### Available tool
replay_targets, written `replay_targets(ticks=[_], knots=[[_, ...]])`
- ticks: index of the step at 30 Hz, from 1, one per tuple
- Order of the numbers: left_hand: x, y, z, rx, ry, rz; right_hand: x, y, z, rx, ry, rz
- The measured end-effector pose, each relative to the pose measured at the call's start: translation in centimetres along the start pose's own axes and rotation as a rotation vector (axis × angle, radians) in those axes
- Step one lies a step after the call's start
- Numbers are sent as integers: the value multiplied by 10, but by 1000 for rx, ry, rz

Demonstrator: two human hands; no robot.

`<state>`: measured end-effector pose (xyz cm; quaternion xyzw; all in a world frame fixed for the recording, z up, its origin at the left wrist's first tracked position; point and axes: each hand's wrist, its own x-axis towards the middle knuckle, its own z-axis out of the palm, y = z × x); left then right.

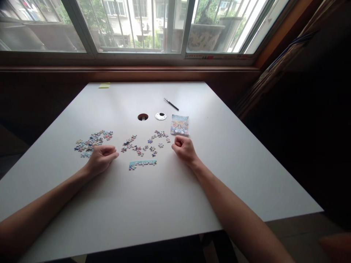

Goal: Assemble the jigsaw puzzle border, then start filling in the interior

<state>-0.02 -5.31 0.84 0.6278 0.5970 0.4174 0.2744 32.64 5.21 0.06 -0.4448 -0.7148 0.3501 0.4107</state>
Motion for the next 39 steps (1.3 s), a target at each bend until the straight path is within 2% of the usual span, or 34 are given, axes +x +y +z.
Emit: replay_targets(ticks=[4,6,10,12,24,33,39], knots=[[5,4,3,11,57,-49,0,-6,5,-150,-36,-45],[5,4,6,20,85,-49,3,-7,6,-259,-92,-146],[1,1,10,69,82,-25,11,-5,7,-452,-175,-436],[-2,2,10,94,67,-26,13,-1,9,-502,-197,-496],[-6,7,10,154,42,35,13,7,8,-532,-161,-503],[-11,19,11,244,-59,318,10,7,6,-565,-161,-519],[-10,19,13,250,-91,420,9,1,6,-609,-178,-541]])
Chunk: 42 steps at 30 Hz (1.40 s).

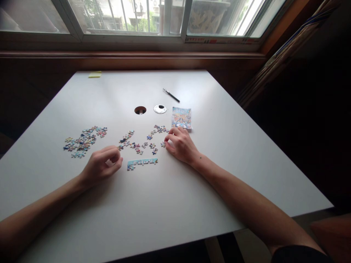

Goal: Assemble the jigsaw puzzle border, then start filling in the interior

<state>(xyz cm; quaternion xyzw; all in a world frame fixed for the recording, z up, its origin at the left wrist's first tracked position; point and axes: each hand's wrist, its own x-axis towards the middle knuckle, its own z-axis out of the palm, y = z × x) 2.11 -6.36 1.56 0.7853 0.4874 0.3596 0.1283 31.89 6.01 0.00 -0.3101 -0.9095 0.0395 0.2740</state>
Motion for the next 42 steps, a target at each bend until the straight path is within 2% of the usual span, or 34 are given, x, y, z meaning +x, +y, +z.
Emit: replay_targets(ticks=[4,9,19,24,30,38,42], knots=[[0,0,0,-2,1,26,0,-3,-4,27,22,3],[0,1,0,3,-23,21,-2,-1,-6,88,-57,45],[2,2,-2,-22,-21,-2,-4,1,-3,113,-104,70],[6,4,-7,-63,-174,59,-5,3,-2,139,-103,63],[5,2,-6,17,-325,120,-4,2,-2,166,-83,57],[4,-3,-1,24,-298,144,-5,-4,-4,127,-56,21],[5,-3,0,22,-285,164,-5,-16,-4,168,-38,20]])
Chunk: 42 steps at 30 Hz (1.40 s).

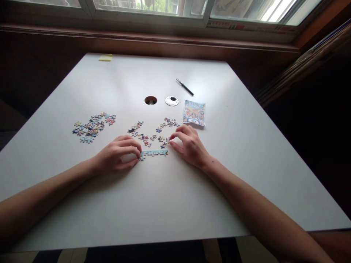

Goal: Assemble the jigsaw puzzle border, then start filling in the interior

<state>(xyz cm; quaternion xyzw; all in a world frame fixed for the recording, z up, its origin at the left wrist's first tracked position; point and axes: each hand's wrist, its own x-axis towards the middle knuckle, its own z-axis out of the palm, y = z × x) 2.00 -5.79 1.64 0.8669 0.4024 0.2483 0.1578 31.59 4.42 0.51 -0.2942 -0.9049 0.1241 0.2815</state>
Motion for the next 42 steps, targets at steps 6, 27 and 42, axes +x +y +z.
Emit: replay_targets(ticks=[6,27,42], knots=[[1,-1,2,5,18,17,-3,-26,11,36,-54,-85],[5,0,8,32,30,51,0,-62,22,-28,-160,-258],[6,0,8,31,31,68,1,-66,22,-119,-93,-354]])
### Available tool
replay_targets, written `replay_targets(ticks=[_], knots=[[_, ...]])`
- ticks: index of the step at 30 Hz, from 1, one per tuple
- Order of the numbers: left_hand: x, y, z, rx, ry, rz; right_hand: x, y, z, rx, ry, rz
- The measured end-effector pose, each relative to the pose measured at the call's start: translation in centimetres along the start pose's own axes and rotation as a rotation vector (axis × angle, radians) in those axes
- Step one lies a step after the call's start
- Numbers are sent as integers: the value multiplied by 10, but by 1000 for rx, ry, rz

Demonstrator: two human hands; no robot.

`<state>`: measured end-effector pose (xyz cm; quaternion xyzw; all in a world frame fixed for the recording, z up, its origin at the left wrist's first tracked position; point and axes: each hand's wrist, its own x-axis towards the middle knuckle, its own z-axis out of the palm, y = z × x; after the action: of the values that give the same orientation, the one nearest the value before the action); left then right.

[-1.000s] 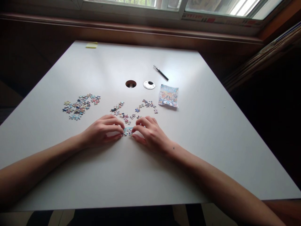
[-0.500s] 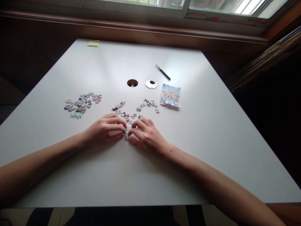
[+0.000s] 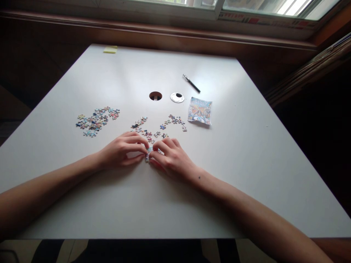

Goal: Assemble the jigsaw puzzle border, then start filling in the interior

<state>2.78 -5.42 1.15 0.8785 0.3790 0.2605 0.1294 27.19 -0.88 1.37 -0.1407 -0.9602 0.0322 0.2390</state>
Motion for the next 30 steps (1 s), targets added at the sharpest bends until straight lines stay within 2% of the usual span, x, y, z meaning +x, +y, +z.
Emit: replay_targets(ticks=[13,23,30], knots=[[-1,0,1,46,8,10,1,-3,-1,-37,17,-33],[-1,2,1,84,0,21,0,0,-2,-23,-29,-60],[-2,4,2,190,-30,46,0,1,-3,-56,-81,-85]])
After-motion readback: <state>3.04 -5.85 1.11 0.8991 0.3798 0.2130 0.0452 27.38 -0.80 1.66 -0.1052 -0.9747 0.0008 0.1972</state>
